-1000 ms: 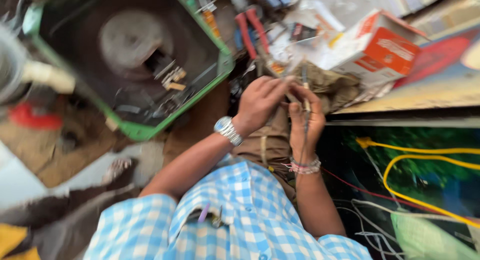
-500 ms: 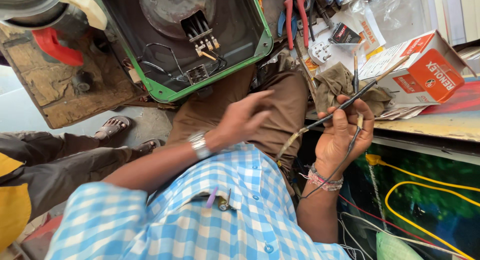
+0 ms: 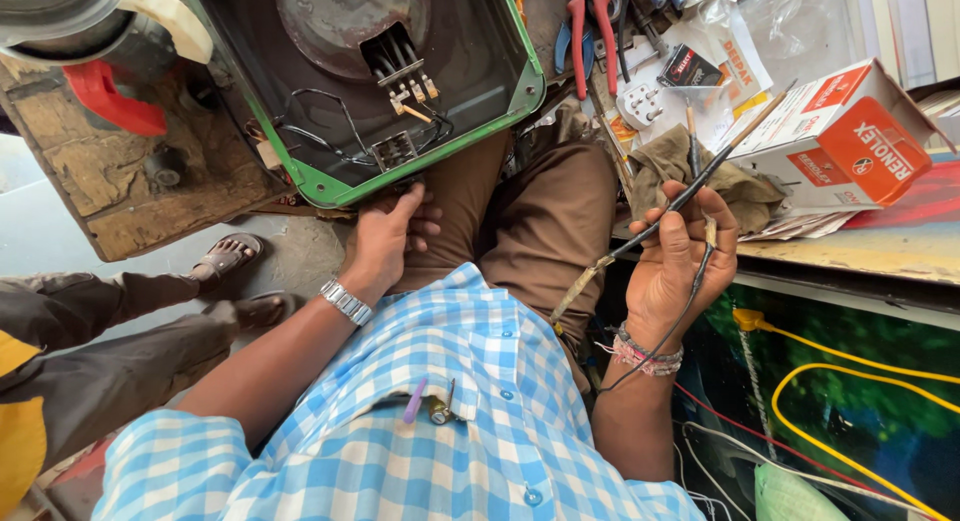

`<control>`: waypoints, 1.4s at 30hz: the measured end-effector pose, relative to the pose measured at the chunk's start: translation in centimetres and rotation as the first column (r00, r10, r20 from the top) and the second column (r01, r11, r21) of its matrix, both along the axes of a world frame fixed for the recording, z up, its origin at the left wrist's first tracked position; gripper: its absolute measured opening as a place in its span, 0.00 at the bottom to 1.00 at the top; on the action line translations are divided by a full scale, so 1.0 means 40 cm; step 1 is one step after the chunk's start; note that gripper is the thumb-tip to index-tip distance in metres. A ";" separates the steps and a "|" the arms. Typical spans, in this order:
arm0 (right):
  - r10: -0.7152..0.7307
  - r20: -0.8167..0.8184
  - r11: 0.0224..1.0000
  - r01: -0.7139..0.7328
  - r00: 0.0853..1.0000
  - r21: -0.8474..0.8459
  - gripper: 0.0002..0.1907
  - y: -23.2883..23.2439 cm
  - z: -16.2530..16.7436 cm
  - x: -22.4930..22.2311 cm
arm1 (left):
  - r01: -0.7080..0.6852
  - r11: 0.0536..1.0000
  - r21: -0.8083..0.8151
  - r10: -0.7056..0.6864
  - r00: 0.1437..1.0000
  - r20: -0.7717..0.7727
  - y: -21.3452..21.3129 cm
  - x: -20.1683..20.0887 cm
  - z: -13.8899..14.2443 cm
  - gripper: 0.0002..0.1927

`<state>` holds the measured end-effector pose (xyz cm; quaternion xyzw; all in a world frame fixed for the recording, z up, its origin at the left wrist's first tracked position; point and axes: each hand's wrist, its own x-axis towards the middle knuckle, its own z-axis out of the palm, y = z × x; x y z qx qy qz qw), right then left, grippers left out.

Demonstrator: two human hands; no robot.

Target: The person sits on the floor with a green appliance on their lap and uses a screwdriver to tighten screws on the internal wiring terminals. They handle a power cord and a small cylindrical component, repeatedly adjusting connections and testing the setup.

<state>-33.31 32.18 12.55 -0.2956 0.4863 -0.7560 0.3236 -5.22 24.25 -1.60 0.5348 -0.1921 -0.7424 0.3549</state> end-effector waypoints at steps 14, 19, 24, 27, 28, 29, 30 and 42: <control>0.025 -0.025 1.000 -0.024 0.999 0.010 0.19 0.007 -0.010 -0.005 | 0.594 0.674 -0.440 0.257 0.370 0.893 -0.002 -0.001 0.014 0.27; 0.039 -0.017 0.999 -0.039 0.999 0.016 0.19 0.004 -0.004 0.002 | 0.033 0.998 -0.047 -0.039 0.992 -0.117 0.010 0.004 0.000 0.18; 0.035 -0.021 0.999 -0.035 0.999 0.017 0.19 0.003 0.005 0.011 | -0.086 0.957 0.275 0.283 0.470 -0.836 0.013 0.003 -0.031 0.28; 0.025 -0.030 0.999 -0.024 0.999 0.026 0.18 0.004 0.013 0.013 | -0.049 0.963 0.264 0.266 0.319 -0.910 0.012 -0.010 -0.054 0.29; 0.022 -0.031 1.000 -0.021 0.999 0.024 0.18 0.003 0.015 0.013 | -0.045 0.965 0.260 0.262 0.290 -0.921 0.010 -0.013 -0.060 0.28; 0.016 -0.032 1.000 -0.016 0.999 0.018 0.18 0.003 0.017 0.013 | -0.039 0.967 0.253 0.254 0.260 -0.932 0.006 -0.014 -0.067 0.26; 0.013 -0.032 1.000 -0.013 0.999 0.018 0.18 0.003 0.018 0.014 | -0.036 0.966 0.257 0.258 0.246 -0.934 0.007 -0.013 -0.072 0.26; -0.001 -0.048 0.999 0.003 0.999 0.034 0.19 -0.005 0.013 0.003 | -0.067 0.960 0.272 0.279 0.165 -0.946 0.011 -0.008 -0.127 0.18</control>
